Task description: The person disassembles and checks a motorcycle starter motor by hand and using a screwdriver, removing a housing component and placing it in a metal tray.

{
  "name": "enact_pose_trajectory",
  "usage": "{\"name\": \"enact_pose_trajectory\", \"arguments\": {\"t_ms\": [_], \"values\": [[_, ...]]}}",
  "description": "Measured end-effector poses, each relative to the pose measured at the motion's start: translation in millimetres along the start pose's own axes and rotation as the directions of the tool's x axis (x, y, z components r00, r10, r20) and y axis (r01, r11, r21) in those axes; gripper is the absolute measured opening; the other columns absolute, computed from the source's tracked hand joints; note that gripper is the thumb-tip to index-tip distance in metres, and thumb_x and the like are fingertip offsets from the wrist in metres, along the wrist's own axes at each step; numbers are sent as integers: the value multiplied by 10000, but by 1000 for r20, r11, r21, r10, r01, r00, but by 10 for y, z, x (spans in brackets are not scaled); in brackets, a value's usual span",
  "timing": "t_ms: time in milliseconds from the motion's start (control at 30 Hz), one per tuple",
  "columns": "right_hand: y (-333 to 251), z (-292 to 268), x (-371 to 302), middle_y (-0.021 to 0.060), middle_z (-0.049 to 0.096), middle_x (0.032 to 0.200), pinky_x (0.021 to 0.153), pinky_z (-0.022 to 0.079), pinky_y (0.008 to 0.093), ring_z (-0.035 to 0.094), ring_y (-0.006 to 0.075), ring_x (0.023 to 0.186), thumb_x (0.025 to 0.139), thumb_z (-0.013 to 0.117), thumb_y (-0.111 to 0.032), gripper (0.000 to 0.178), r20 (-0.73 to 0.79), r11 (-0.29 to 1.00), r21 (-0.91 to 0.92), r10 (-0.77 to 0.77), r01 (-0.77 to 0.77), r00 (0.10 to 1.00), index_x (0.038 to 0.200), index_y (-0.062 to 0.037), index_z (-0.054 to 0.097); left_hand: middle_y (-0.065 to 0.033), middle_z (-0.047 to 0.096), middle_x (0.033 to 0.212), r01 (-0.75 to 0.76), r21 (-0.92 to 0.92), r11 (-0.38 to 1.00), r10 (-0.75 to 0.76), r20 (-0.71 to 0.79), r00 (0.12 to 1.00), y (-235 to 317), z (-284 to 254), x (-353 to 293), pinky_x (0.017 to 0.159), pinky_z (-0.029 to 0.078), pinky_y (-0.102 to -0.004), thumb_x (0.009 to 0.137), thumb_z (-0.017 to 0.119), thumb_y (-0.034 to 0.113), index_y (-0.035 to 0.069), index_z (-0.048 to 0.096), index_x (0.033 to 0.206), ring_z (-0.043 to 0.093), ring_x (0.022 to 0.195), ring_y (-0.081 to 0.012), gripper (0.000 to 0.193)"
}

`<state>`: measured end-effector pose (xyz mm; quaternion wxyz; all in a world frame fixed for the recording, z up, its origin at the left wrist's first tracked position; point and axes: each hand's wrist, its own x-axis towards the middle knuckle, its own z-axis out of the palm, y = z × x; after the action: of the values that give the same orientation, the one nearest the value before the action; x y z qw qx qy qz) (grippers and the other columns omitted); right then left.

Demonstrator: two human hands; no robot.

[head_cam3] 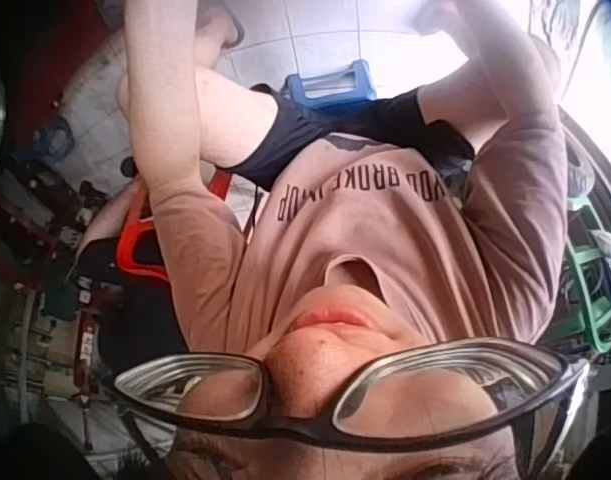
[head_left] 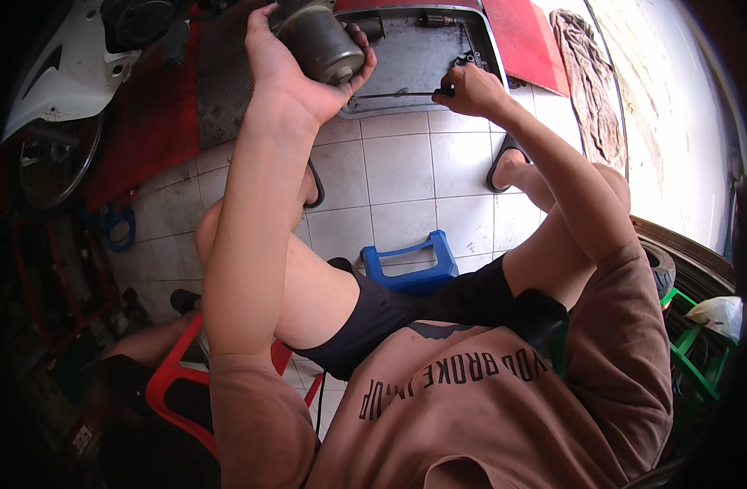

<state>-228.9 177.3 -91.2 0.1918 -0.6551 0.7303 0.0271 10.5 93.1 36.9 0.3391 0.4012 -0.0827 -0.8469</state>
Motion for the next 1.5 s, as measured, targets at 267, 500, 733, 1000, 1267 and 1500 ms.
{"name": "enact_pose_trajectory", "arguments": {"t_ms": [267,500,733,1000,1267,1500], "values": [[5,-4,4,143,699,827,746,557,402,683,326,788,792,681,-396,342,-9,1000,-6,-14,14,1000,927,-86,733,-184,554,949,-8,13,1000,8,-3,1000,-5,4,3,766,494,-442,862,448,504,-29,472,1091,558,869,-291,580],[-10,-27,4,153,694,818,742,554,405,677,337,778,780,685,-391,347,12,1000,10,-6,6,1000,902,-70,729,-178,561,939,-7,1,1000,7,-34,999,-22,28,-21,763,492,-441,856,454,499,-24,491,1055,558,860,-291,561],[-17,-42,-7,166,686,788,730,549,429,672,349,764,775,678,-371,318,-1,1000,18,-17,17,1000,867,-71,735,-170,568,909,-32,-14,999,31,-44,999,-67,92,-44,747,490,-442,834,476,510,-16,507,1030,563,825,-284,563],[-42,-20,-9,165,687,785,716,543,421,670,347,770,759,705,-360,302,-5,999,40,-12,12,1000,850,-73,736,-134,573,880,-10,-59,998,4,-103,995,-86,150,-75,728,497,-435,801,502,527,8,537,1008,583,773,-248,560],[8,-75,-58,163,692,797,732,538,416,672,342,781,766,696,-368,318,-16,997,71,25,-23,1000,872,-71,737,-118,573,844,-9,-52,999,3,-106,994,-66,167,-94,718,504,-432,796,502,547,13,541,959,586,760,-241,559],[233,-414,-162,150,669,672,642,520,374,679,271,667,801,689,-383,369,-50,967,220,140,-126,989,911,-34,733,-129,586,865,-13,-71,997,7,-87,996,58,146,-62,728,501,-429,800,492,565,8,555,967,593,771,-243,584]]}}
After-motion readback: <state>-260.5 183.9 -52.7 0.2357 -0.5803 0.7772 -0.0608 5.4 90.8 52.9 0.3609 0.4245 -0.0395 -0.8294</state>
